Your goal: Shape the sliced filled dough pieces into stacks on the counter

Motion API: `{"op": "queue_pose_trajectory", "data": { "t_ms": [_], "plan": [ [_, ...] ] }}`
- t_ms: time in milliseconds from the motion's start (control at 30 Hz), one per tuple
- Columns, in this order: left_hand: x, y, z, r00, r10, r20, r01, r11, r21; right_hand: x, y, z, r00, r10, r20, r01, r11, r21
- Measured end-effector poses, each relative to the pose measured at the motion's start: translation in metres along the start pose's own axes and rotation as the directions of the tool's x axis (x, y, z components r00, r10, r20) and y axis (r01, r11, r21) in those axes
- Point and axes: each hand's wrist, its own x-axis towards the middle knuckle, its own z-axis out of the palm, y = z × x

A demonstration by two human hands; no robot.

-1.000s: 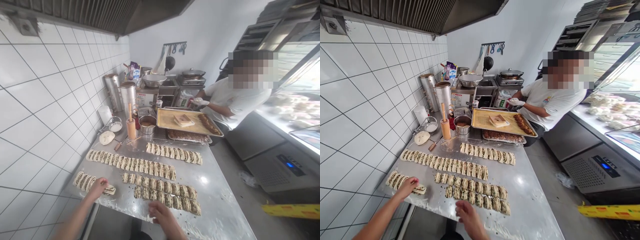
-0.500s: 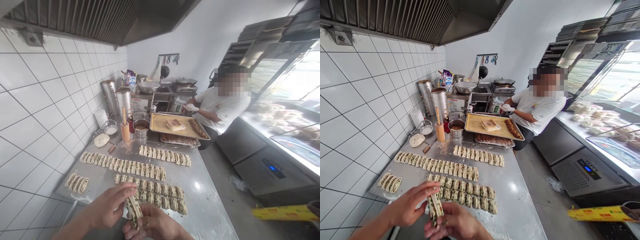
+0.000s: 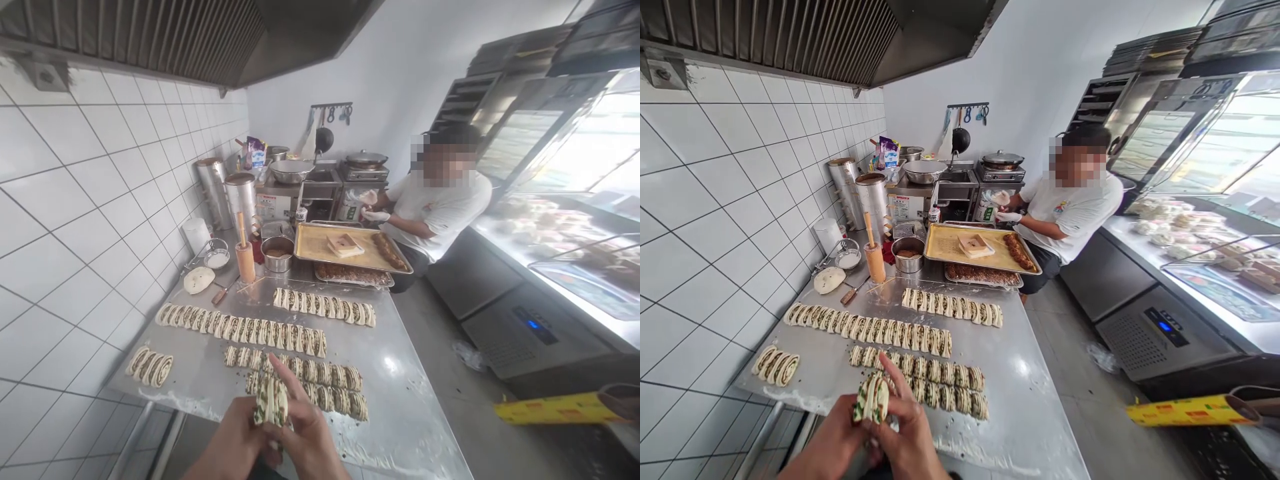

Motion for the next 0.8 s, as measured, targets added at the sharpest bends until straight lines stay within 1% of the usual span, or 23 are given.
{"op": "queue_pose_trajectory", "data": {
  "t_ms": [67,167,233,300,333,367,433,467,533,567,633,667,700,733,767,800],
  "plan": [
    [-0.006,0.004,0.006,0.993,-0.095,0.072,0.105,0.983,-0.15,0.0,0.006,0.0,0.999,-0.014,-0.037,0.011,0.998,-0.066],
    [-0.009,0.012,0.001,0.979,-0.175,0.102,0.2,0.913,-0.357,-0.003,0.013,-0.005,0.997,-0.057,-0.056,0.049,0.988,-0.146],
    [-0.006,0.012,-0.006,0.966,-0.243,0.083,0.251,0.82,-0.514,-0.006,0.014,-0.013,0.995,-0.101,0.009,0.101,0.975,-0.196],
    [-0.002,0.01,-0.012,0.952,-0.3,0.054,0.269,0.744,-0.611,-0.009,0.014,-0.024,0.978,-0.156,0.136,0.185,0.955,-0.233],
    [-0.001,0.009,-0.015,0.95,-0.311,0.033,0.263,0.735,-0.626,-0.01,0.015,-0.029,0.962,-0.184,0.2,0.23,0.943,-0.242],
    [-0.001,0.008,-0.016,0.952,-0.306,0.006,0.244,0.749,-0.616,-0.01,0.015,-0.034,0.944,-0.214,0.252,0.276,0.93,-0.244],
    [-0.002,0.008,-0.018,0.964,-0.261,-0.047,0.196,0.82,-0.538,-0.008,0.016,-0.038,0.914,-0.268,0.305,0.345,0.908,-0.238],
    [-0.003,0.008,-0.019,0.97,-0.232,-0.066,0.174,0.861,-0.478,-0.006,0.018,-0.037,0.91,-0.275,0.31,0.353,0.906,-0.233],
    [-0.004,0.003,-0.022,0.985,-0.164,-0.046,0.141,0.934,-0.327,-0.002,0.023,-0.031,0.928,-0.231,0.294,0.303,0.925,-0.231],
    [-0.002,-0.002,-0.025,0.991,-0.13,-0.031,0.117,0.957,-0.264,0.0,0.028,-0.027,0.946,-0.176,0.272,0.243,0.941,-0.235],
    [0.006,-0.022,-0.034,0.997,-0.077,-0.026,0.071,0.98,-0.188,0.006,0.041,-0.018,0.984,-0.028,0.174,0.073,0.964,-0.257],
    [0.013,-0.035,-0.042,0.996,-0.068,-0.051,0.058,0.984,-0.167,0.009,0.05,-0.015,0.995,0.045,0.092,-0.019,0.964,-0.265],
    [0.022,-0.051,-0.052,0.992,-0.079,-0.098,0.064,0.987,-0.145,0.011,0.06,-0.014,0.994,0.108,-0.011,-0.107,0.96,-0.258],
    [0.032,-0.068,-0.064,0.981,-0.112,-0.16,0.095,0.989,-0.113,0.013,0.07,-0.015,0.98,0.163,-0.115,-0.186,0.955,-0.233],
    [0.042,-0.085,-0.078,0.961,-0.156,-0.226,0.146,0.987,-0.063,0.013,0.08,-0.019,0.954,0.21,-0.213,-0.253,0.947,-0.199],
    [0.052,-0.102,-0.092,0.932,-0.206,-0.299,0.214,0.977,-0.007,0.012,0.091,-0.024,0.921,0.245,-0.302,-0.304,0.938,-0.167]
  ]
}}
